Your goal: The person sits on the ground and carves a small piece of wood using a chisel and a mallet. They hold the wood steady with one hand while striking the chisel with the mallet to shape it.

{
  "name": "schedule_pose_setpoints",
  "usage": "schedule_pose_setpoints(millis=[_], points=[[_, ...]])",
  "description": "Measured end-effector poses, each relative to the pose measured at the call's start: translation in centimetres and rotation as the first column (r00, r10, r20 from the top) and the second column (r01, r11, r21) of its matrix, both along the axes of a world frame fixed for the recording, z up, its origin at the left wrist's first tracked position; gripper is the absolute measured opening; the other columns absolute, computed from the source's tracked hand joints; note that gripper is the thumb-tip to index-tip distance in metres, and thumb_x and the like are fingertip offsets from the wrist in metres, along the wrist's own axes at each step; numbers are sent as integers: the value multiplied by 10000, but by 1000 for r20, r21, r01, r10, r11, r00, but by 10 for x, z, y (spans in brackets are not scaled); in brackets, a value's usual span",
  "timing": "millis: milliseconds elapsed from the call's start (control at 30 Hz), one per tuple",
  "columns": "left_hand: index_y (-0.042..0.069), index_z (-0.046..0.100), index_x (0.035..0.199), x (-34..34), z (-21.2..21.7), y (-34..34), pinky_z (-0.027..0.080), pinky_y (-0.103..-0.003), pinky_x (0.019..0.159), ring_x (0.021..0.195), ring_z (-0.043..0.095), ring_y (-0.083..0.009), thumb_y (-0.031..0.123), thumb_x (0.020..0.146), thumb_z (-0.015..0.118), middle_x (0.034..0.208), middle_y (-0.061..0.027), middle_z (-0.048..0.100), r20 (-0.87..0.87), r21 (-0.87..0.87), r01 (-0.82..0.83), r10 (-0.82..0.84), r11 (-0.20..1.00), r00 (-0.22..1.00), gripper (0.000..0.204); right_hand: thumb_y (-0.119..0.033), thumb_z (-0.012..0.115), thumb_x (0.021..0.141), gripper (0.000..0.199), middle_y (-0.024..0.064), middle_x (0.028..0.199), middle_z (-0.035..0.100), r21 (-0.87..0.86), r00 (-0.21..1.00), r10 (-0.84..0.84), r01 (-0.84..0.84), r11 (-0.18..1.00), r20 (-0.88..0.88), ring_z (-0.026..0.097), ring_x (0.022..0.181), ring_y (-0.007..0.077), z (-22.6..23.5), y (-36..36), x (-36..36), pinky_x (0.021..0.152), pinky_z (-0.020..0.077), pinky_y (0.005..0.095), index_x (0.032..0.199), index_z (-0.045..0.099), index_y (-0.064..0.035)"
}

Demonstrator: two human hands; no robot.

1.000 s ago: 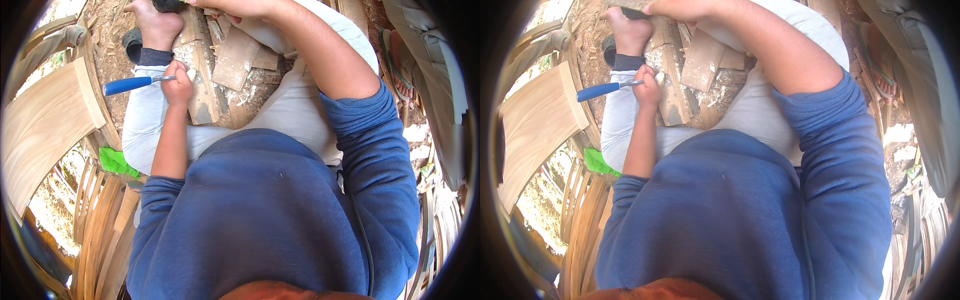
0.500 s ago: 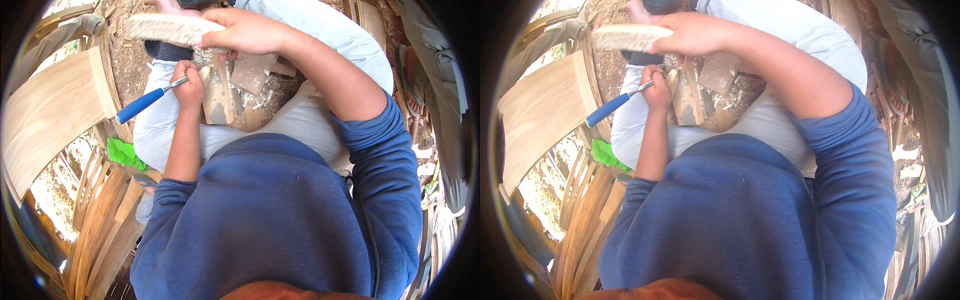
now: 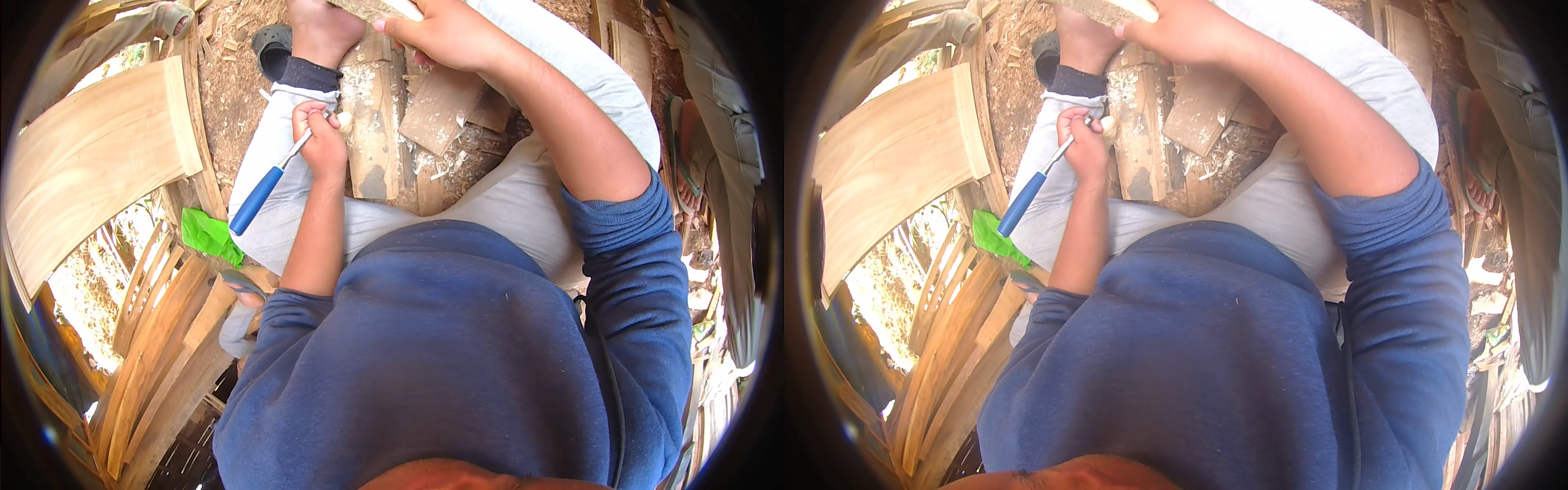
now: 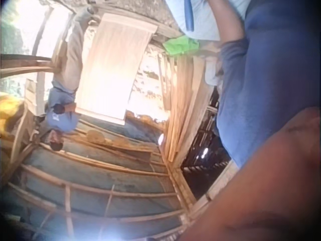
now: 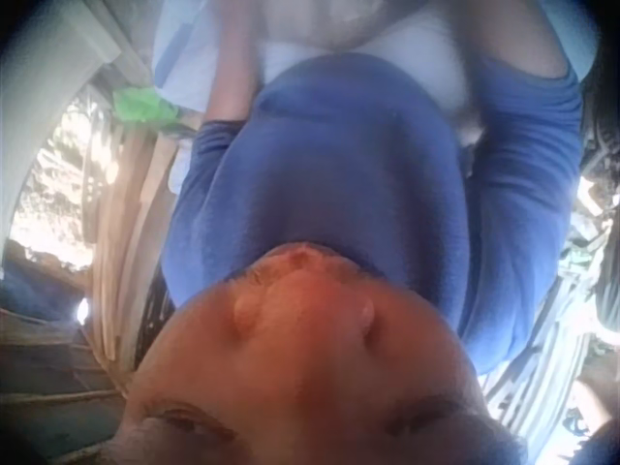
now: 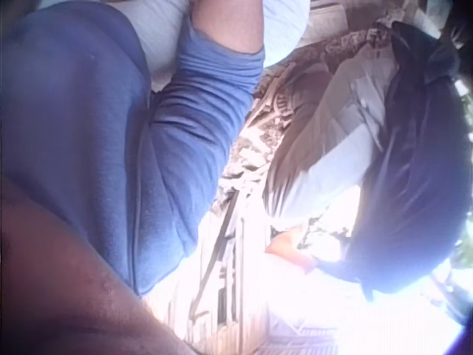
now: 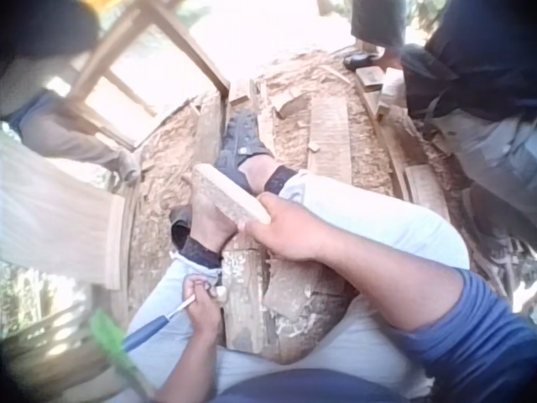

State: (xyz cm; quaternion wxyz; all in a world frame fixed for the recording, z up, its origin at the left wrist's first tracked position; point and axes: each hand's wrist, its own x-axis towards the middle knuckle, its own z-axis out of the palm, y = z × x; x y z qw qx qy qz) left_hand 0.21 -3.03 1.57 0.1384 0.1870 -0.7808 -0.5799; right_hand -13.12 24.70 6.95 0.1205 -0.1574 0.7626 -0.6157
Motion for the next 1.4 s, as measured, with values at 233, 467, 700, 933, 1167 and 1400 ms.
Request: schedule_pose_setpoints(millis=[233,467,700,933,1167,1400], points=[[61,586,1066,8,12,1,410,-254,605,680,527,-102,84,1061,440,800,-25,533,66,186,-168,158,968,985,148,-330,694,1005,421,311,1136,743,295,995,99,-86,952,-27,717,1102,491,16,-13,13,973,566,547,1271,611,-14],[63,595,1037,8,5,3,407,-252,561,660,522,-93,59,1034,447,831,-34,561,33,263,-174,172,949,985,148,-387,718,1018,552,257,1187,755,445,978,171,-100,890,-121,752,1058,409,-9,-34,15,923,594,491,1408,573,-24],[65,605,1013,12,1,-1,432,-262,588,679,541,-95,53,1035,440,851,-41,585,17,268,-147,148,952,989,167,-369,732,1020,574,269,1197,751,407,989,71,-13,914,-127,740,1105,435,-20,-52,34,944,574,492,1451,567,-27],[67,604,1028,14,8,0,442,-262,637,697,544,-104,72,1023,451,814,-36,594,32,424,-174,177,889,984,153,-254,719,970,650,297,1326,697,468,994,47,3,884,-96,687,1227,465,-17,-58,56,1040,543,515,1531,497,-13],[61,604,1012,15,0,-3,418,-255,599,690,534,-92,62,1018,439,809,-25,580,20,481,-133,141,867,990,165,-208,821,891,690,248,1286,698,564,698,117,456,688,-706,709,1099,433,-18,-84,76,997,554,510,1513,556,-74],[61,604,999,14,4,-2,409,-257,596,686,528,-87,51,1023,433,800,-20,577,-7,535,-111,136,837,991,173,-103,830,904,234,100,1036,775,424,805,339,-123,898,-486,728,961,332,-24,-114,90,841,593,443,1137,818,-124]])
